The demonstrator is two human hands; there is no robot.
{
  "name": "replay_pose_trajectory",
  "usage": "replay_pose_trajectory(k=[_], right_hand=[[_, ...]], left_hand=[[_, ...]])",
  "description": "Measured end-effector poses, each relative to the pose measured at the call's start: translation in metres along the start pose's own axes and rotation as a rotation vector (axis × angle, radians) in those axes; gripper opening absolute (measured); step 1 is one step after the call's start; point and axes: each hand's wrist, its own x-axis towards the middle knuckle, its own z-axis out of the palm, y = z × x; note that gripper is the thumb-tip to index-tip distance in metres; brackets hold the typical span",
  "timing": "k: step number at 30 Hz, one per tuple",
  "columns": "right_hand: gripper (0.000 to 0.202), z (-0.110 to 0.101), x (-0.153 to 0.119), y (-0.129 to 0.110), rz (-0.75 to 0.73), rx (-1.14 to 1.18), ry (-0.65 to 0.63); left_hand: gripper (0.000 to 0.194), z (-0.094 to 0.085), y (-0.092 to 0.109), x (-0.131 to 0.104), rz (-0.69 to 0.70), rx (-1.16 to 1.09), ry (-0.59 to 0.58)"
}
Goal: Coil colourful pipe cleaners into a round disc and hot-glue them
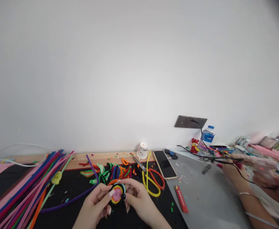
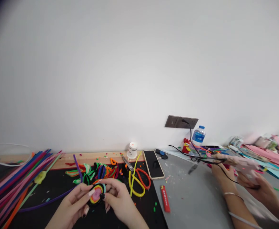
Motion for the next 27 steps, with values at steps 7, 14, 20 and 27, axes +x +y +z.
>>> replay_pose_trajectory(k=[7,14,20,27], right_hand=[[0.036,0.0004,-0.0004,0.0006,0.042,0.063,0.0],[0.039,0.0002,-0.0005,0.0009,0.053,0.129,-0.01],[0.042,0.0002,-0.0005,-0.0012,0.051,0.137,-0.032],[0.044,-0.001,-0.0009,0.0011,0.075,0.136,-0.042]], left_hand=[[0.031,-0.0007,-0.0009,-0.0008,-0.013,0.022,-0.007],[0.031,0.0037,0.0034,-0.002,-0.02,0.0,-0.009],[0.031,0.0033,0.0017,-0.0021,-0.026,0.011,-0.012],[0.029,0.0018,0.0009,-0.0008,-0.018,0.02,-0.036]])
